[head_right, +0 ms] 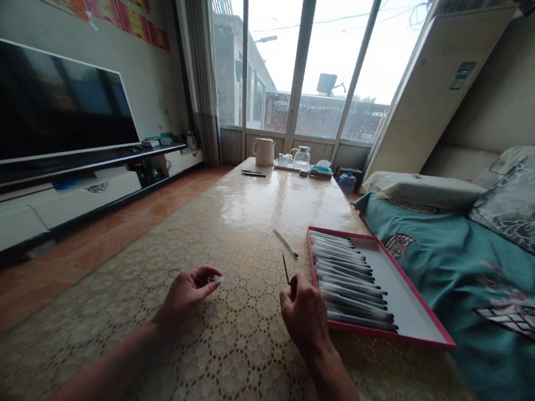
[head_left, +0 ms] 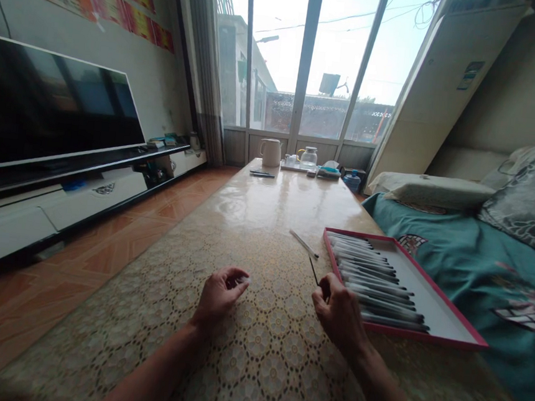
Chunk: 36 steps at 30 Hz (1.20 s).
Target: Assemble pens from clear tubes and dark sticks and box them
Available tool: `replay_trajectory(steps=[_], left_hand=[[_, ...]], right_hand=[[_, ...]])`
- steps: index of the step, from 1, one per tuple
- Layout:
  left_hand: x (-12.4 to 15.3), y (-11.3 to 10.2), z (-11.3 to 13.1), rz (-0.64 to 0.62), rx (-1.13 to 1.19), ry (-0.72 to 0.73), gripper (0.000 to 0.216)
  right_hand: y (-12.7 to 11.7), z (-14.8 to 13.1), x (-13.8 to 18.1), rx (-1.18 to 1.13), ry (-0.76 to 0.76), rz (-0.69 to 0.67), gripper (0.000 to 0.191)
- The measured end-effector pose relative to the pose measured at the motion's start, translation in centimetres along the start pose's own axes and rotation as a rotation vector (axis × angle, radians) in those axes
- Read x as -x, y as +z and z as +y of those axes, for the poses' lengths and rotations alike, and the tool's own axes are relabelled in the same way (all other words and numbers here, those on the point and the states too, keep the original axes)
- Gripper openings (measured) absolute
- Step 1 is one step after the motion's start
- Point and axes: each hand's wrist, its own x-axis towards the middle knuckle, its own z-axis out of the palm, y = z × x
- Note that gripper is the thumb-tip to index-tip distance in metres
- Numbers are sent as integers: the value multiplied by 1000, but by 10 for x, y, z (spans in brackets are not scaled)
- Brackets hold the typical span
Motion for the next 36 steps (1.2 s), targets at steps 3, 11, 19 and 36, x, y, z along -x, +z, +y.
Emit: replay_trajectory(steps=[3, 11, 19, 36], left_hand=[[0, 0, 2, -1, 2, 1, 19], [3, 5, 0, -79, 22, 36, 20], [6, 9, -1, -155, -147, 198, 27], [7, 9, 2, -226, -248, 198, 20]], right_hand=[[6, -5, 4, -24, -51, -70, 10], [22, -11, 9, -128, -101, -224, 9], [20, -27, 9, 51, -134, -166, 15], [-2, -3, 3, 548, -97, -11, 32]])
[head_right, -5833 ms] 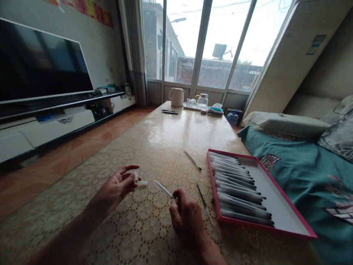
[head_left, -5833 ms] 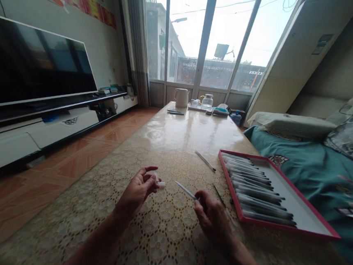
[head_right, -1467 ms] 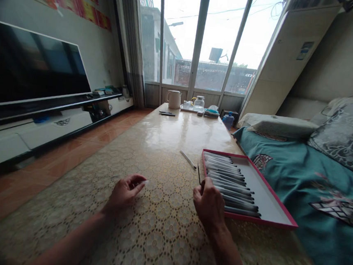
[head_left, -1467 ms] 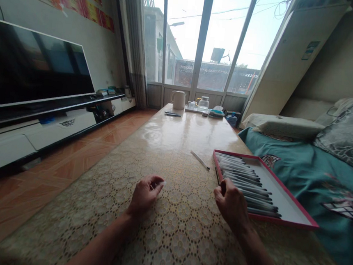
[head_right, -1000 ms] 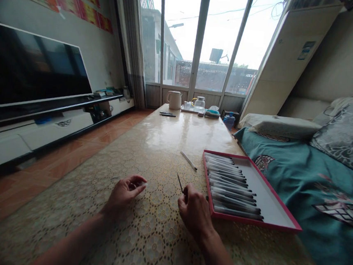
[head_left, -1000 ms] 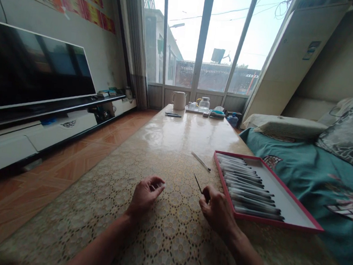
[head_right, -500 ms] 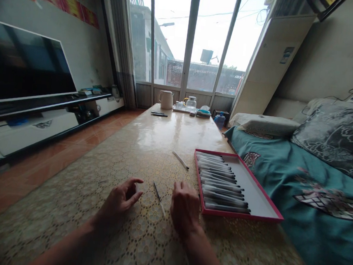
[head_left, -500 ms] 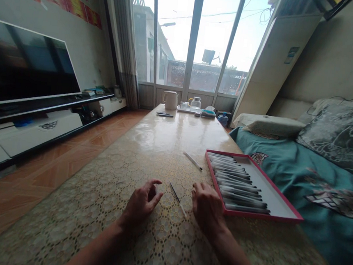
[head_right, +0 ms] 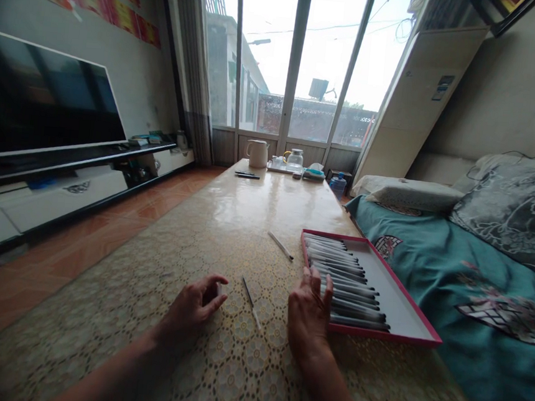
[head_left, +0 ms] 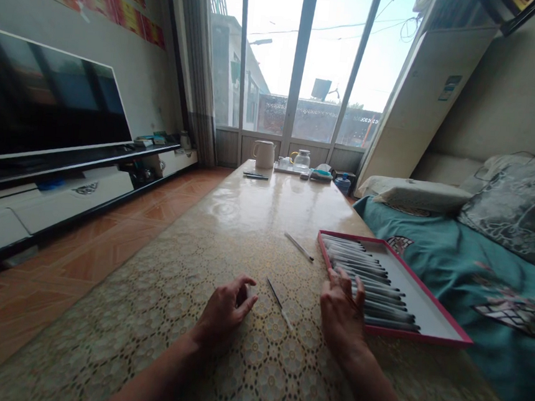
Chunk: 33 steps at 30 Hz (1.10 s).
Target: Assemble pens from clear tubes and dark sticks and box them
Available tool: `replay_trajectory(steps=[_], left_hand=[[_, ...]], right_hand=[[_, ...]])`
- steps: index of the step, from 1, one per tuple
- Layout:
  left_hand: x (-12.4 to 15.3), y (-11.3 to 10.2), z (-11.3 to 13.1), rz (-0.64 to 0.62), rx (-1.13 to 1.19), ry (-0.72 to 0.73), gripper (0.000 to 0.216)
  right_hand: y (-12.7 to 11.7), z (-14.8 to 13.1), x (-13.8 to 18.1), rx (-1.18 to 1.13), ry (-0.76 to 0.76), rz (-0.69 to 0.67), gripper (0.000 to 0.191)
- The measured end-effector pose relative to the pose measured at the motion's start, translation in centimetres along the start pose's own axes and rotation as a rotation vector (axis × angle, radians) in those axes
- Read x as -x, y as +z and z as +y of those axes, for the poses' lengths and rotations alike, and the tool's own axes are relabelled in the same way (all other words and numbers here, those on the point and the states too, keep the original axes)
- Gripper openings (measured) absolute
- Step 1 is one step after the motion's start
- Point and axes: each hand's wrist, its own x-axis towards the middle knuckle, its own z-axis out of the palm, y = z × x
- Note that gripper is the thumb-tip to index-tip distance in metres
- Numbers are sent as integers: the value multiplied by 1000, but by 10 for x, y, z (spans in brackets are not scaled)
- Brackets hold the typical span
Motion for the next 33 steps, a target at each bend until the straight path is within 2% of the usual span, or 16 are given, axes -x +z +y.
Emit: replay_trajectory(steps=[2, 5, 7, 11, 16, 19, 23, 28, 33], left_hand=[[-1, 0, -1, 2, -7, 2, 21], [-2, 1, -1, 11, -5, -17, 20], [-2, 1, -1, 1, -11, -28, 16], [-2, 1, -2, -42, -60, -10, 14], [-1, 2, -5, -45, -83, 34, 13], [-2, 3, -7, -23, -53, 44, 14], [-5, 4, -11, 20, 6, 17, 19], [-6, 5, -14, 54, 104, -49, 24], [-5, 5, -16, 53, 181, -70, 20]], right_hand=[[0, -9, -1, -194, -19, 32, 32], [4, -28, -1, -529, -97, -56, 23], [10, -40, 0, -645, -147, -104, 17], [23, -52, 4, -634, -134, -132, 11], [32, -51, 2, -650, -129, -130, 8], [31, -49, -1, -738, -105, -157, 6], [25, -48, -4, -814, -84, -293, 5], [19, -54, -7, -762, -84, -377, 6], [19, -67, -16, -639, -38, -406, 10]])
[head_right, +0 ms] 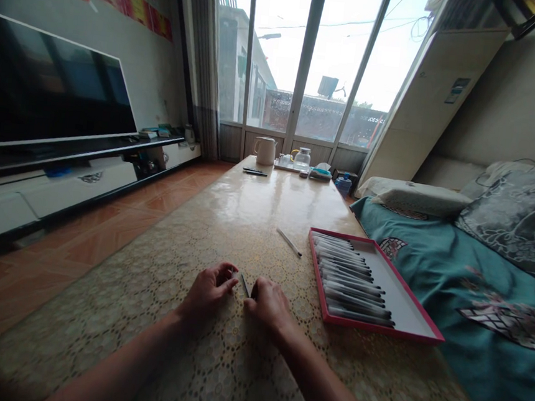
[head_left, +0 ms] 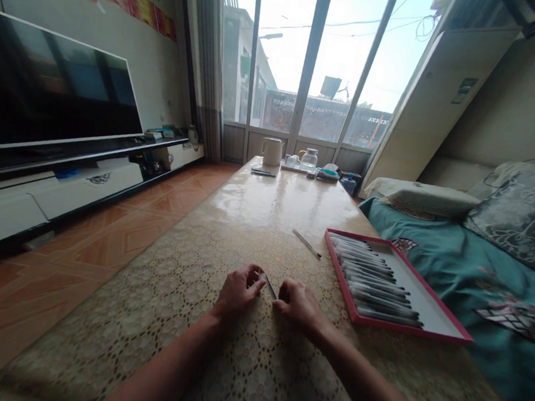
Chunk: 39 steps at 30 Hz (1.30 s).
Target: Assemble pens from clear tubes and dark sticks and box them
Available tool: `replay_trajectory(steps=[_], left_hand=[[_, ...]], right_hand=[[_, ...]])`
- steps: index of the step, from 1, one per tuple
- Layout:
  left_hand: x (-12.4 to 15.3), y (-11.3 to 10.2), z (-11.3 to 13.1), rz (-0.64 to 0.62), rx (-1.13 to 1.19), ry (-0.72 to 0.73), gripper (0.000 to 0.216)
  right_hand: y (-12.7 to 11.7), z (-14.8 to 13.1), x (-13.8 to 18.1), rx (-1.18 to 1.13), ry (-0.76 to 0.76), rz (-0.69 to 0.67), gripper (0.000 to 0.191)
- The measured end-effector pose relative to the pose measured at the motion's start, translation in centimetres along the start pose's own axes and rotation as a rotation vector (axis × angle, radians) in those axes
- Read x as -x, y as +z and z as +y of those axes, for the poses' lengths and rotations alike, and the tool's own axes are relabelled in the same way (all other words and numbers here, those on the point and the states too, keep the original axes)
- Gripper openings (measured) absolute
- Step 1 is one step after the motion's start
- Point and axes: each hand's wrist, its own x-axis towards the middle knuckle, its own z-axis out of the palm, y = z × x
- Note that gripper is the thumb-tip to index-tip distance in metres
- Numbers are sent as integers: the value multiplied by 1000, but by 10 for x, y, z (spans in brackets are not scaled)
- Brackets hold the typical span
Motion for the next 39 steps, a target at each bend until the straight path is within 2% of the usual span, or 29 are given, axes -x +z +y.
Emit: replay_trajectory(steps=[7, 16, 24, 30, 34, 39], left_hand=[[-1, -1, 0, -3, 23, -14, 19], [0, -2, 6, -21, 16, -36, 19], [-1, -2, 5, -20, 51, -35, 18], [-1, -3, 6, -5, 17, -25, 22], [-1, -3, 7, -48, 31, -34, 19], [-2, -3, 3, -34, 66, -14, 26]], right_hand=[[-1, -10, -16, 94, 41, -56, 9], [-8, -3, -18, 54, 66, -70, 18], [-6, -14, -23, 38, 78, -60, 5], [-9, -11, -29, -174, 134, -114, 20], [-3, -16, -34, -429, 170, -144, 16], [15, -25, -41, -666, 188, -90, 12]])
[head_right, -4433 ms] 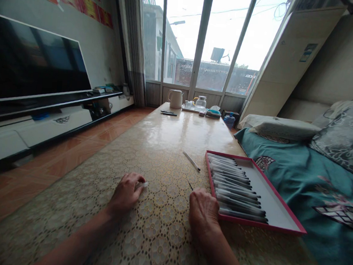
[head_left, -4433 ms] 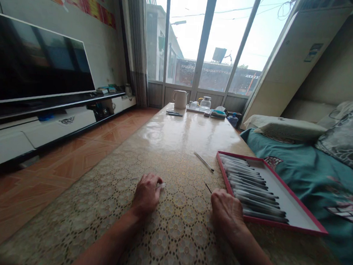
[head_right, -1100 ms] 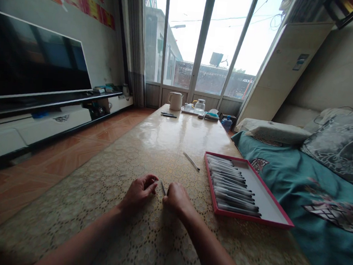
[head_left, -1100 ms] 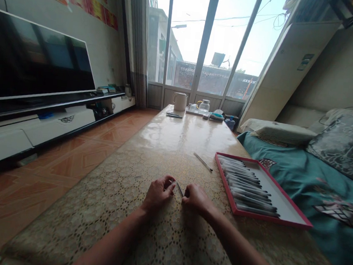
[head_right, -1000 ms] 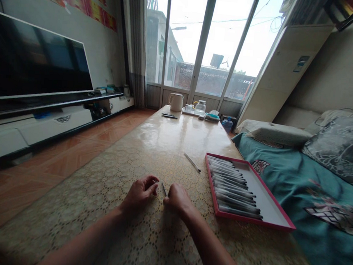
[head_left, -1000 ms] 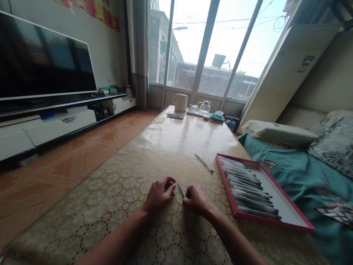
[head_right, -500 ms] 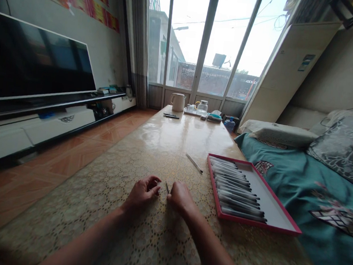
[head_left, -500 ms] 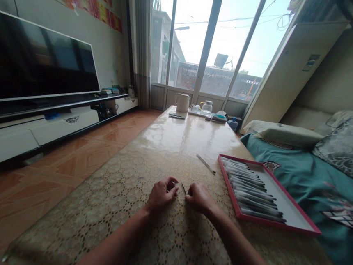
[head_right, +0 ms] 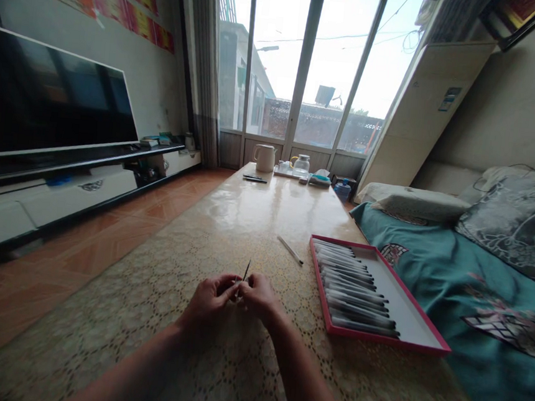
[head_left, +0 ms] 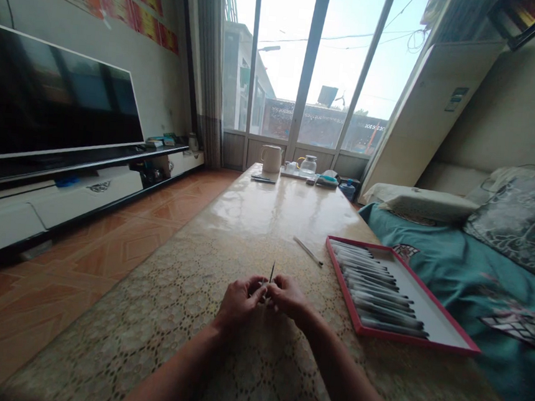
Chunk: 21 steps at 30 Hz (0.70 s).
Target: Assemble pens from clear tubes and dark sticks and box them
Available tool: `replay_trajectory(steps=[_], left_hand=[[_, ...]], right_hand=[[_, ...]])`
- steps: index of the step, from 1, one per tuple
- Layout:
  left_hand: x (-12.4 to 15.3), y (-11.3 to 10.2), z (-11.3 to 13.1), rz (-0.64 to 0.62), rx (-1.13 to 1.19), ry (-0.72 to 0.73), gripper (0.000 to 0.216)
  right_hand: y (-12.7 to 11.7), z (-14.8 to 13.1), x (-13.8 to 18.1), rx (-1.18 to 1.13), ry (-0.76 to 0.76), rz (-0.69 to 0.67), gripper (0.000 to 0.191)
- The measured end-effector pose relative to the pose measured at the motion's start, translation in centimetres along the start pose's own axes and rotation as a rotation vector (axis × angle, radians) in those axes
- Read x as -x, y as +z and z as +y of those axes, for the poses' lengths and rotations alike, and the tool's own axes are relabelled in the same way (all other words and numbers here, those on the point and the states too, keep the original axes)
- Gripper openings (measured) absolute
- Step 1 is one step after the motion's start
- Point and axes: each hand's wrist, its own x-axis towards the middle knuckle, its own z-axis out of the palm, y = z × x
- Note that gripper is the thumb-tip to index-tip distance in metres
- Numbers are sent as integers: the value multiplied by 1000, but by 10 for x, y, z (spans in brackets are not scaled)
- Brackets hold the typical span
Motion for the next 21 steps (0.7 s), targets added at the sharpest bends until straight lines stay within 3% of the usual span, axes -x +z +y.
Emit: replay_trajectory(steps=[7, 11, 17, 21], left_hand=[[1, -2, 2, 85, -147, 67, 27], [1, -1, 1, 124, -81, -7, 30], [3, 1, 4, 86, 57, -54, 17], [3, 3, 4, 111, 15, -56, 23]], right_hand=[[9, 5, 0, -212, -38, 21, 9], [10, 6, 1, -219, -59, 10, 15], [6, 6, 3, -66, -75, 9, 20], [-20, 2, -8, 171, -96, 105, 15]])
